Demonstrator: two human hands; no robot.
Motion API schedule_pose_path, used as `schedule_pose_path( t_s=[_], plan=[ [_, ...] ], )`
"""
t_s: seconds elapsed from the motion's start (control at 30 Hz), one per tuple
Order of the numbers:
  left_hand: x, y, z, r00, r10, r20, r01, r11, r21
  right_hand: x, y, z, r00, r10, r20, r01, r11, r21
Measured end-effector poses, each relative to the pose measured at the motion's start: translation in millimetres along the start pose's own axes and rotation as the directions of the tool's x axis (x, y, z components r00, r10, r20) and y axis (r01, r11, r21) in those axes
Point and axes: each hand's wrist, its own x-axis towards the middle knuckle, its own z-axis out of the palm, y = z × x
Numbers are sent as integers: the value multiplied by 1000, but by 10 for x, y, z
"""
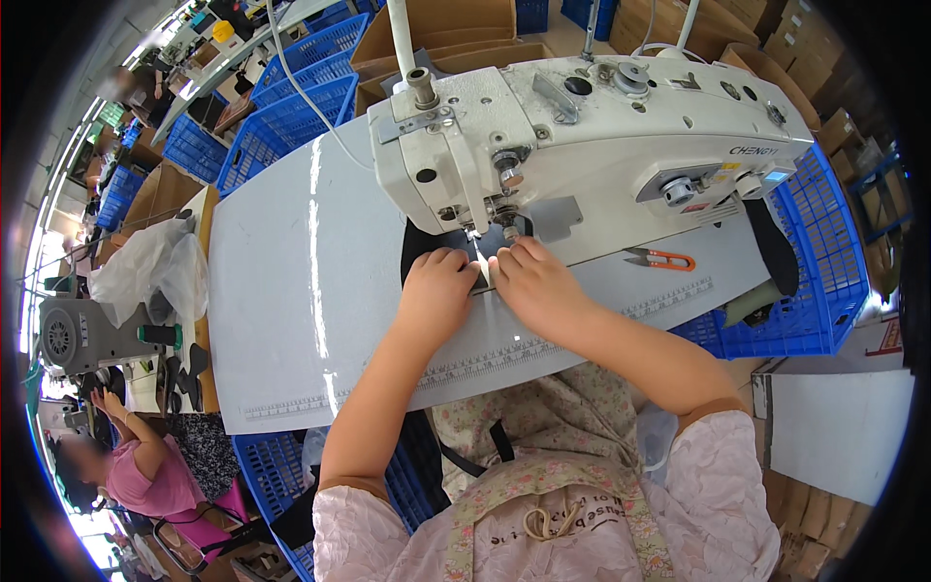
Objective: The person sews fabric pieces together using a sewing machine, trims excess thread from the sewn piece using thread snips, drops it into a basket, and sews another set of fabric pieces together on the machine.
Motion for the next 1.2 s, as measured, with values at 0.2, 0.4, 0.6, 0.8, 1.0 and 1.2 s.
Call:
schedule_pose_path(
  t_s=[0.2,0.4,0.6,0.8,1.0,1.2],
  plan=[
    [47,-52,55,1000,-18,16,19,998,-62,30,13,41,1000,7,-8,-8,1000,-23],
    [89,-93,103,999,-41,-19,40,996,-84,63,21,103,995,-2,-103,0,1000,-20],
    [118,-111,115,999,-49,-20,47,994,-103,79,14,145,994,-4,-108,0,999,-35],
    [147,-81,92,996,-92,-7,90,990,-112,79,-12,101,993,-6,-116,1,999,-50],
    [189,-2,59,995,-99,-27,95,987,-129,59,11,112,1000,25,-10,-25,999,-33],
    [186,-44,102,998,-62,-8,61,997,-43,114,194,-46,992,37,-120,-32,998,45]
  ],
)
